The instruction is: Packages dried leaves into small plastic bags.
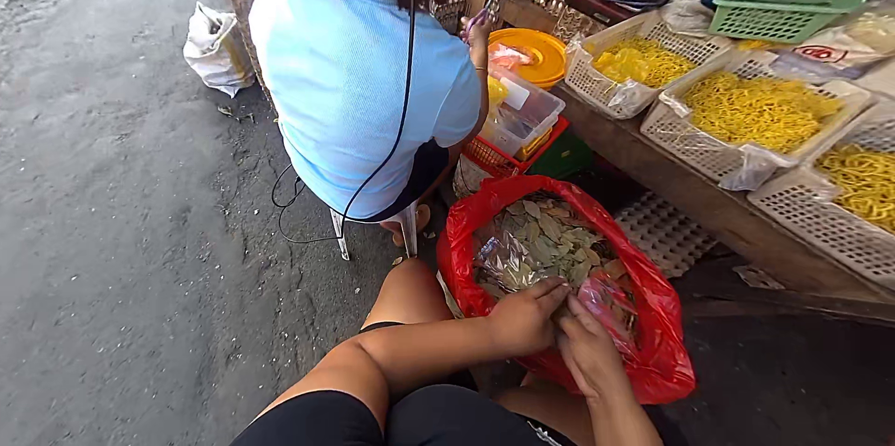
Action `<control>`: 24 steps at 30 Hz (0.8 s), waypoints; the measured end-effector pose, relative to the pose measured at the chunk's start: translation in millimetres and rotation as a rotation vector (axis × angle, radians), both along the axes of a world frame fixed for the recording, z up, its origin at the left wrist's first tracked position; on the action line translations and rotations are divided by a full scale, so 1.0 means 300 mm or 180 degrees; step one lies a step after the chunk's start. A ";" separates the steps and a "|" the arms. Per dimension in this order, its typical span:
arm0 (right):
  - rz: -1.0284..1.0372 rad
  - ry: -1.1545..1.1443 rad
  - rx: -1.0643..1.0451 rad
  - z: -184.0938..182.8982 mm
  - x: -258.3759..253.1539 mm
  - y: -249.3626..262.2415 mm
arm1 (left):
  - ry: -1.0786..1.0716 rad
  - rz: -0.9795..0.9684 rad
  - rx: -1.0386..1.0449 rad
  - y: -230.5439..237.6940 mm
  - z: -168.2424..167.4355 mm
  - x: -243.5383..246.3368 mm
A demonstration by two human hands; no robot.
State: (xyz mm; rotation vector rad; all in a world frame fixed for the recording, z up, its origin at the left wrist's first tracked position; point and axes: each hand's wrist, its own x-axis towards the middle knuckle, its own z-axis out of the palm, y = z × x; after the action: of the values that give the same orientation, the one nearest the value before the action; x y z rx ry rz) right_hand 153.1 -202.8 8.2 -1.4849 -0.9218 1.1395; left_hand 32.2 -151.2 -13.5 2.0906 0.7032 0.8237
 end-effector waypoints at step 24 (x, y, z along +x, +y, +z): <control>-0.0586 -0.2054 0.1991 0.213 0.100 -0.102 | -0.1220 0.0066 -0.2613 0.145 0.325 -0.060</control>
State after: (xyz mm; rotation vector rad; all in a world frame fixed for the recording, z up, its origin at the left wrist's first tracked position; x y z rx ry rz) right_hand 183.1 -233.3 72.1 -1.3678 -1.3831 0.1688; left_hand 14.2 -107.7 83.9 1.1561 0.6932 0.7453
